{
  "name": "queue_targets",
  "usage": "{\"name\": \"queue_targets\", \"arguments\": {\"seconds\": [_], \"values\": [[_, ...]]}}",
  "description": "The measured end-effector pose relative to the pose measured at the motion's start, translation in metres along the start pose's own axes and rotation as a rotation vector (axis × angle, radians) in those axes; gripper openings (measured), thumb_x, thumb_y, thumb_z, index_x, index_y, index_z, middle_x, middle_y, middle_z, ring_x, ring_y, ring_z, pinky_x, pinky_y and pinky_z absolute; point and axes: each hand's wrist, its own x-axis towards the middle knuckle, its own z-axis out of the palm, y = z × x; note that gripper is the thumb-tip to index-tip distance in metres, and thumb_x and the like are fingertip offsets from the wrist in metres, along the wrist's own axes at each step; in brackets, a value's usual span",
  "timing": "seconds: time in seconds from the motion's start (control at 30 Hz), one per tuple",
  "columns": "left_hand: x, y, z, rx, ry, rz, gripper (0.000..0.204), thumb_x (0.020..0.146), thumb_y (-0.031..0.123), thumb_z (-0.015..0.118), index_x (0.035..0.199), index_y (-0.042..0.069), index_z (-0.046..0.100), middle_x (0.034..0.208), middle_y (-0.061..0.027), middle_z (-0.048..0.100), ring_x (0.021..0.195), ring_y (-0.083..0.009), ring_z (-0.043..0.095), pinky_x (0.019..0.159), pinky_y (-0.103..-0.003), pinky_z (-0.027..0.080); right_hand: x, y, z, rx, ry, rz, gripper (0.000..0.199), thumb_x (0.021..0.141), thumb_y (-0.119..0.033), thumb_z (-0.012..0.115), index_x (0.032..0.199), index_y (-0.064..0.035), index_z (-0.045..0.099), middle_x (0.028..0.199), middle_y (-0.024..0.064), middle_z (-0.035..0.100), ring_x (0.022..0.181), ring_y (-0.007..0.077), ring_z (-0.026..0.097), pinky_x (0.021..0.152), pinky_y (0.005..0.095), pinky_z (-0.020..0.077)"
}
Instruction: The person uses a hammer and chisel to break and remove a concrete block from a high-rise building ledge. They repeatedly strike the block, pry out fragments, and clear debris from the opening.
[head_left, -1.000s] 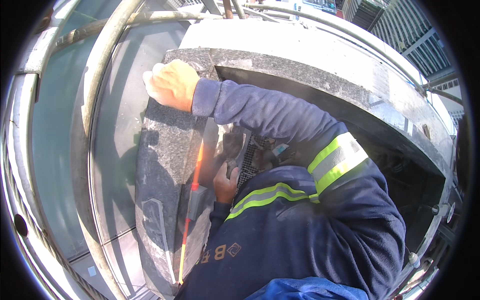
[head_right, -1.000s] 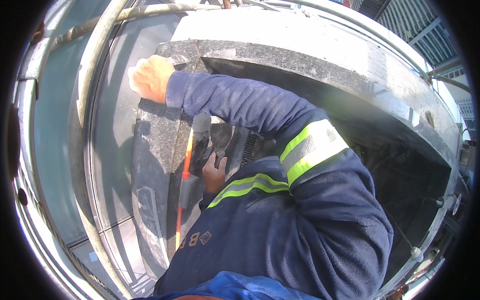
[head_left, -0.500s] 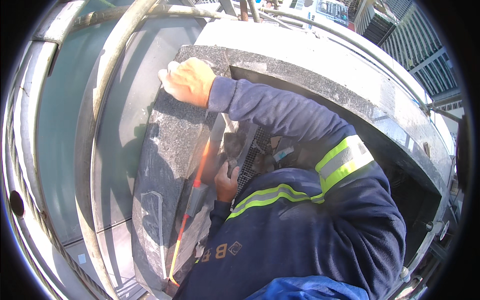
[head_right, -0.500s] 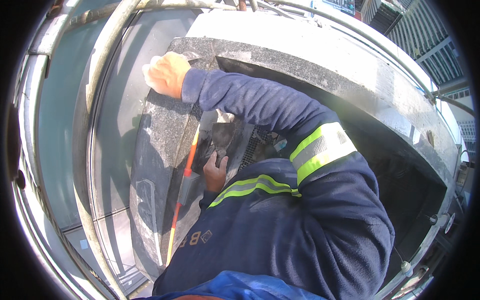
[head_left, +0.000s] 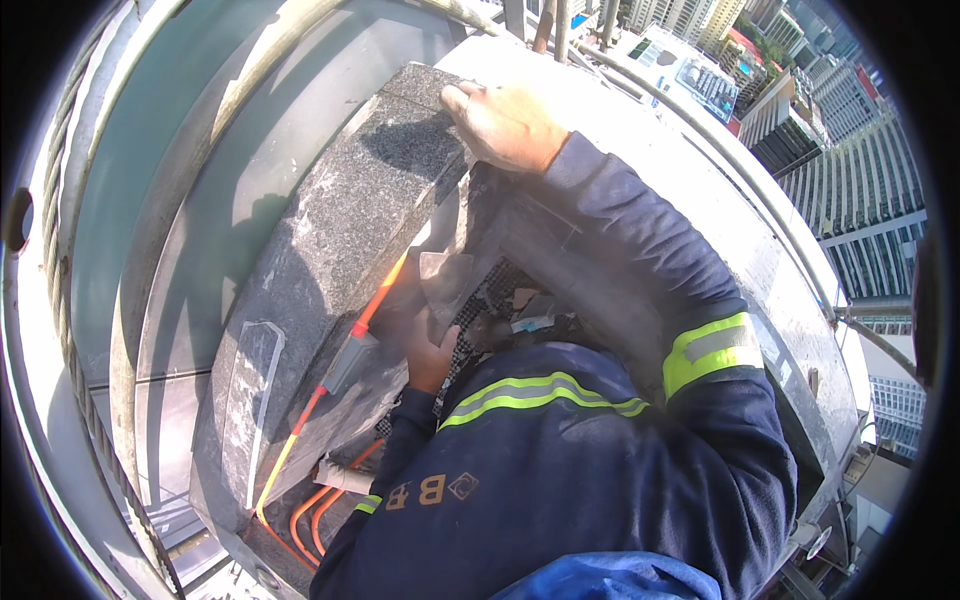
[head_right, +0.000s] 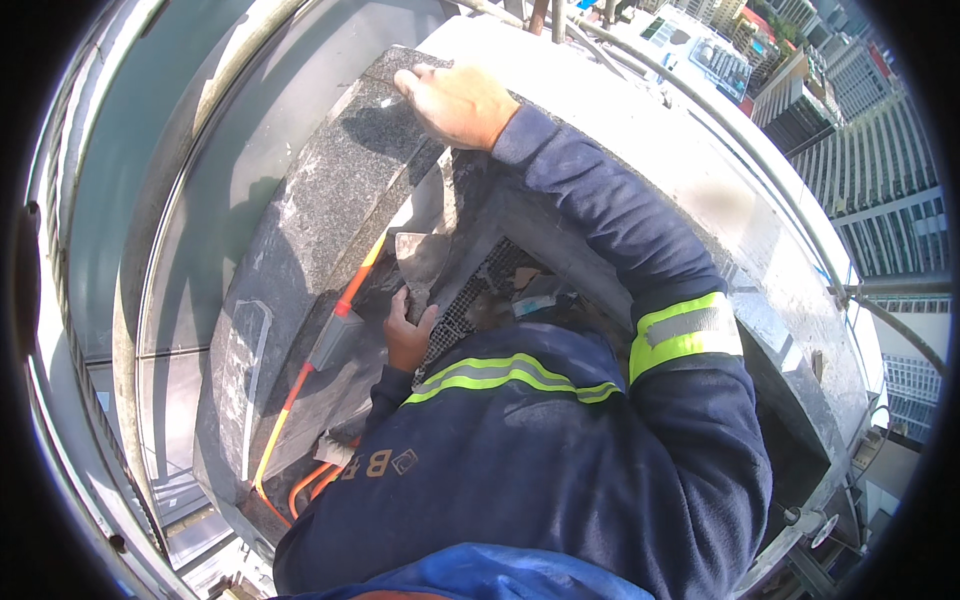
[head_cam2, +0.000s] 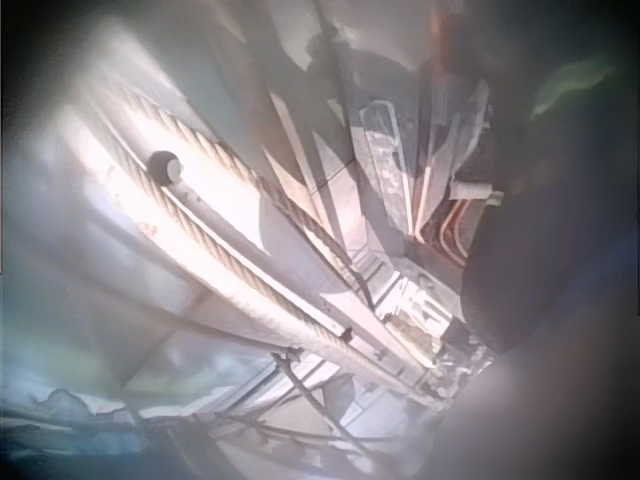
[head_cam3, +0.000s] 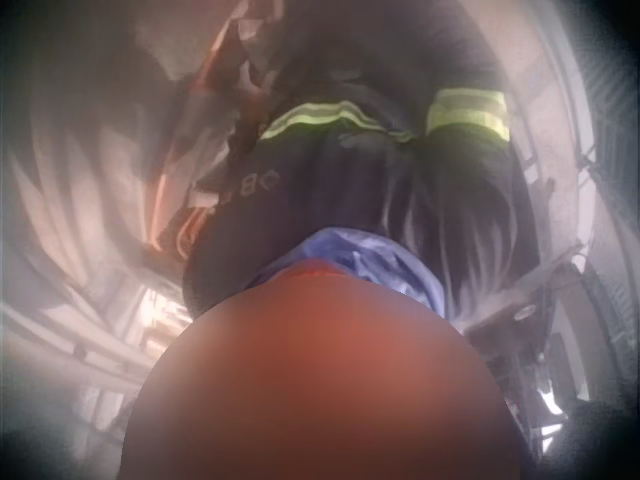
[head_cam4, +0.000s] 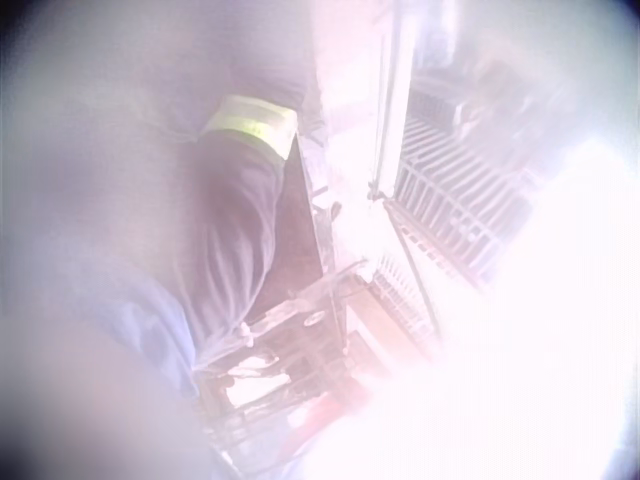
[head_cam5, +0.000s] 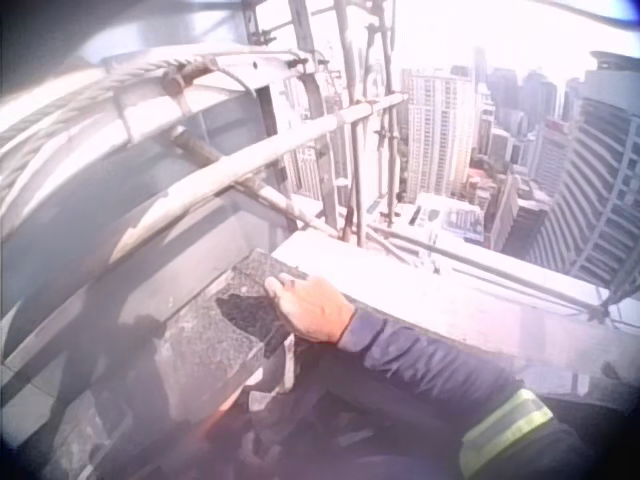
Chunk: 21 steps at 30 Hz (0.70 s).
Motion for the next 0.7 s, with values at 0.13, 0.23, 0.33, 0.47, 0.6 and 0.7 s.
{"name": "queue_targets", "arguments": {"seconds": [0.13,0.23,0.33,0.47,0.6,0.7], "values": [[-0.017,0.01,0.016,-0.048,0.181,-0.103,0.05,0.088,0.011,0.07,0.129,-0.008,0.049,0.109,-0.0202,0.07,0.099,-0.0259,0.069,0.089,-0.037,0.053,-0.012,-0.02,-0.038,0.356,0.042,-0.217,0.022,0.09,-0.018,0.063,0.106,-0.0014,0.06,0.087,0.0143,0.067,0.069,0.033,0.068,0.061,0.0412,0.0548],[-0.028,0.049,0.03,-0.398,0.254,-0.235,0.04,0.091,0.014,0.064,0.127,-0.003,0.055,0.089,-0.0087,0.066,0.079,-0.0211,0.065,0.068,-0.032,0.05,-0.01,0.01,-0.073,0.477,0.279,0.053,0.019,0.096,-0.014,0.06,0.107,0.0006,0.063,0.095,0.0142,0.07,0.072,0.0248,0.069,0.066,0.0352,0.0548],[-0.049,0.119,0.042,-0.877,0.35,-0.333,0.036,0.096,0.014,0.052,0.129,0.0,0.057,0.077,0.0,0.057,0.061,-0.01,0.052,0.056,-0.025,0.043,-0.001,0.023,-0.079,1.305,0.435,0.593,0.022,0.086,-0.013,0.063,0.1,0.0035,0.064,0.088,0.0244,0.067,0.075,0.0375,0.065,0.067,0.0418,0.0521],[-0.085,0.18,0.051,-0.926,0.439,-0.419,0.04,0.099,0.022,0.041,0.126,-0.003,0.056,0.079,-0.0033,0.057,0.055,-0.0125,0.051,0.051,-0.026,0.042,-0.055,-0.046,-0.049,2.072,0.384,0.686,0.019,0.096,-0.003,0.053,0.112,0.0032,0.06,0.103,0.0182,0.07,0.078,0.0227,0.072,0.062,0.0286,0.0573],[-0.14,0.221,0.038,-0.704,0.464,-0.499,0.041,0.102,0.025,0.041,0.127,-0.004,0.053,0.083,-0.0063,0.057,0.056,-0.0119,0.052,0.045,-0.026,0.041,-0.17,-0.115,-0.02,2.015,-0.453,0.897,0.019,0.087,-0.007,0.058,0.105,0.0,0.058,0.095,0.0121,0.07,0.077,0.0192,0.071,0.06,0.0296,0.0553],[-0.172,0.244,0.043,-0.551,0.563,-0.618,0.03,0.103,0.023,0.045,0.105,-0.002,0.061,0.072,-0.0033,0.056,0.051,-0.0093,0.049,0.044,-0.024,0.039,-0.229,-0.157,-0.003,1.63,-0.439,0.736,0.021,0.086,-0.009,0.058,0.1,0.0049,0.051,0.075,0.02,0.065,0.072,0.0363,0.068,0.064,0.0447,0.0515]]}}
